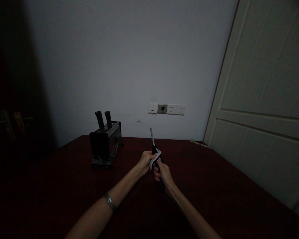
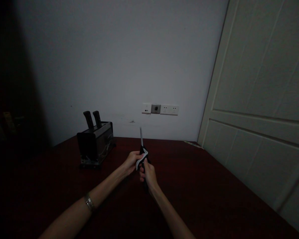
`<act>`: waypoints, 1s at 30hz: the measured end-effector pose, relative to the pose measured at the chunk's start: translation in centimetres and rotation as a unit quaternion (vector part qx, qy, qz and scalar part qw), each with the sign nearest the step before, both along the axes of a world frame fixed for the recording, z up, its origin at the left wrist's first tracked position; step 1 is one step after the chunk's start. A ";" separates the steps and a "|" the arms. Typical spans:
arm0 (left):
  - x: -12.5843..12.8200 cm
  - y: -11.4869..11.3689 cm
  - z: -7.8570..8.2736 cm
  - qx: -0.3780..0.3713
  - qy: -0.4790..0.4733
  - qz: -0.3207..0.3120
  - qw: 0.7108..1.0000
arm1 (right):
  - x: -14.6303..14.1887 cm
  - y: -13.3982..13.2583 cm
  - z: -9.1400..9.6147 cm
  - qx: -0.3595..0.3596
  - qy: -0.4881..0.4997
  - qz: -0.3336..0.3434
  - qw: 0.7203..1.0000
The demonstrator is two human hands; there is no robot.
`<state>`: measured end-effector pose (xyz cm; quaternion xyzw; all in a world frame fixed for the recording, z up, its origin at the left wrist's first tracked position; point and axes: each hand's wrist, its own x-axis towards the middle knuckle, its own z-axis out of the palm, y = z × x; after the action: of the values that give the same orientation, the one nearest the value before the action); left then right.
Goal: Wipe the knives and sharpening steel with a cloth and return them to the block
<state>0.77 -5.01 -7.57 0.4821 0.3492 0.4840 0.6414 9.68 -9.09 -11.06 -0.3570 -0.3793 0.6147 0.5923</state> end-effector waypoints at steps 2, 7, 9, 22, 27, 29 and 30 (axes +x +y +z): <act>0.2 0.1 0.0 0.000 0.004 0.018 1.000 | -0.1 0.1 -0.1 -0.004 -0.017 -0.013 1.000; 0.4 0.7 0.2 -0.004 0.014 0.039 0.999 | -0.1 0.4 -0.3 0.010 -0.041 -0.030 0.999; 0.6 1.0 0.5 -0.005 0.004 0.043 0.999 | -0.1 0.4 -0.3 0.009 -0.049 -0.038 0.998; 0.0 6.1 3.3 -0.021 -0.035 0.110 0.993 | -0.6 -0.2 -0.2 0.000 -0.057 -0.027 0.998; -1.0 8.5 4.2 -0.048 -0.050 0.137 0.988 | -1.0 -0.6 -0.1 -0.012 -0.066 -0.016 0.998; -1.3 9.4 4.4 -0.058 -0.061 0.146 0.986 | -1.1 -0.8 -0.1 -0.016 -0.072 -0.008 0.997; -1.5 9.7 4.5 -0.063 -0.067 0.152 0.984 | -1.1 -0.8 -0.1 -0.019 -0.075 -0.004 0.997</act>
<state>-0.75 4.74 -3.05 0.3482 0.4042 0.5842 0.6116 8.62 -9.93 -11.13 -0.4152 -0.4091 0.5909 0.5578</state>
